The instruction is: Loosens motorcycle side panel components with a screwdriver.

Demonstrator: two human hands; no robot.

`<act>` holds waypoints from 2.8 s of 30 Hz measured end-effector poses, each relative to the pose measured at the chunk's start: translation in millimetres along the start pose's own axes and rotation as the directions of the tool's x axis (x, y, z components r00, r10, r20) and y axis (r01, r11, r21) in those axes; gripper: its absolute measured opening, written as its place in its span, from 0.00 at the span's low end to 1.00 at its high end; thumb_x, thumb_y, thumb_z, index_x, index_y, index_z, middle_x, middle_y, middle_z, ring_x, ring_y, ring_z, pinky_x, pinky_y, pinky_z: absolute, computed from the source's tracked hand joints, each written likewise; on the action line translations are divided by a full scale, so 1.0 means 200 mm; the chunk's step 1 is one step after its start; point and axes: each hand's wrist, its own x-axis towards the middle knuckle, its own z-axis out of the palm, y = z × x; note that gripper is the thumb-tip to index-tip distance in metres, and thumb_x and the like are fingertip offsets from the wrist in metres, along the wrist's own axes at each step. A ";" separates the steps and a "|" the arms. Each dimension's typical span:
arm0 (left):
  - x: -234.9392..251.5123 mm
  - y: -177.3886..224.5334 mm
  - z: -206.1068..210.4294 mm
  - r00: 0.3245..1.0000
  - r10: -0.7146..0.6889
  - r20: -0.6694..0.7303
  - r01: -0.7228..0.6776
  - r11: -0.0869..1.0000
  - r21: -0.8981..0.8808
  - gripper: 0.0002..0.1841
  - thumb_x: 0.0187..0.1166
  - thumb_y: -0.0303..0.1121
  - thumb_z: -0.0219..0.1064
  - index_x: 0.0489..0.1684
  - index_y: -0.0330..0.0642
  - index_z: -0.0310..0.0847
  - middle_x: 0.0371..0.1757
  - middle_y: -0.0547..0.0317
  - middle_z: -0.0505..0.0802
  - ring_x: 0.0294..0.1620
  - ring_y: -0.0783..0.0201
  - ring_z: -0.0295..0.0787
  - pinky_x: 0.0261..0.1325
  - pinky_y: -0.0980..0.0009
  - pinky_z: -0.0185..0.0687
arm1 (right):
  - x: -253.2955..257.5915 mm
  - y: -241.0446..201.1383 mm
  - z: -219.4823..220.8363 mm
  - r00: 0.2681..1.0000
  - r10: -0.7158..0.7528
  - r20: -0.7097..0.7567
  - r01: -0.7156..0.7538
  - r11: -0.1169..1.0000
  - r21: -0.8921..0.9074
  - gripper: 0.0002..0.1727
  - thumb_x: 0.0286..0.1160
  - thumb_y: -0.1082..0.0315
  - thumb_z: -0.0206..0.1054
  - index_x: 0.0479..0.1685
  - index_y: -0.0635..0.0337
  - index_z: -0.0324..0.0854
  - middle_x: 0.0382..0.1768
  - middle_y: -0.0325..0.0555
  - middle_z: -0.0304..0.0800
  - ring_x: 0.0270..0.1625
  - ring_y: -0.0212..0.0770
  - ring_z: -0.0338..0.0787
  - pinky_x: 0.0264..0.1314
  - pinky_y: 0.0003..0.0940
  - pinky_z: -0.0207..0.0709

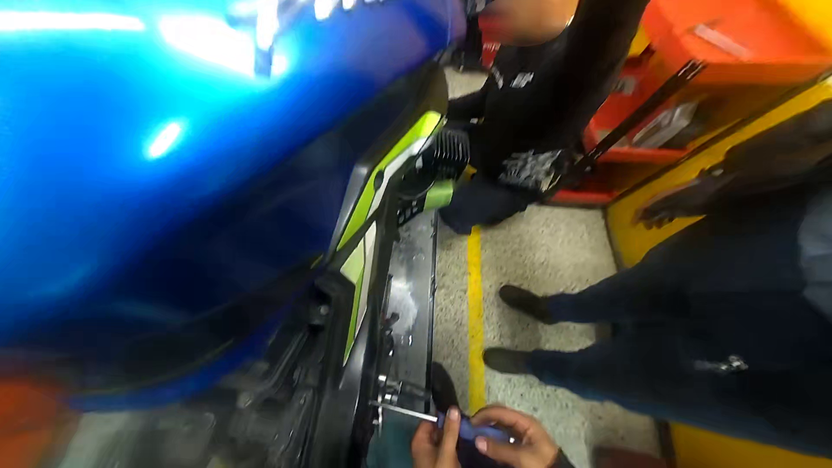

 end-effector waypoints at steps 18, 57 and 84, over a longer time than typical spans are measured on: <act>0.14 0.13 -0.14 0.992 0.115 -0.056 -0.109 0.990 0.091 0.15 0.93 0.32 0.51 0.47 0.37 0.86 0.12 0.71 0.78 0.09 0.77 0.71 0.15 0.81 0.72 | 0.03 -0.09 -0.01 0.852 0.523 -0.014 -0.480 0.793 0.374 0.20 0.91 0.56 0.56 0.72 0.57 0.75 0.43 0.49 0.93 0.27 0.39 0.92 0.24 0.31 0.87; 0.19 0.15 -0.13 0.996 -0.017 0.088 0.020 0.999 -0.032 0.23 0.96 0.47 0.39 0.41 0.50 0.79 0.10 0.73 0.75 0.08 0.76 0.72 0.14 0.80 0.74 | 0.05 0.01 -0.04 0.883 0.467 0.047 -0.423 0.749 0.510 0.18 0.85 0.63 0.63 0.68 0.60 0.74 0.52 0.48 0.90 0.43 0.41 0.95 0.37 0.38 0.92; 0.19 0.09 -0.18 0.935 0.052 0.352 0.049 0.961 -0.274 0.13 0.91 0.39 0.56 0.55 0.46 0.85 0.24 0.66 0.86 0.21 0.72 0.82 0.28 0.76 0.82 | 0.05 -0.02 -0.03 0.765 0.625 0.155 -0.591 0.585 0.555 0.24 0.93 0.43 0.44 0.62 0.49 0.76 0.37 0.48 0.95 0.25 0.43 0.94 0.18 0.36 0.87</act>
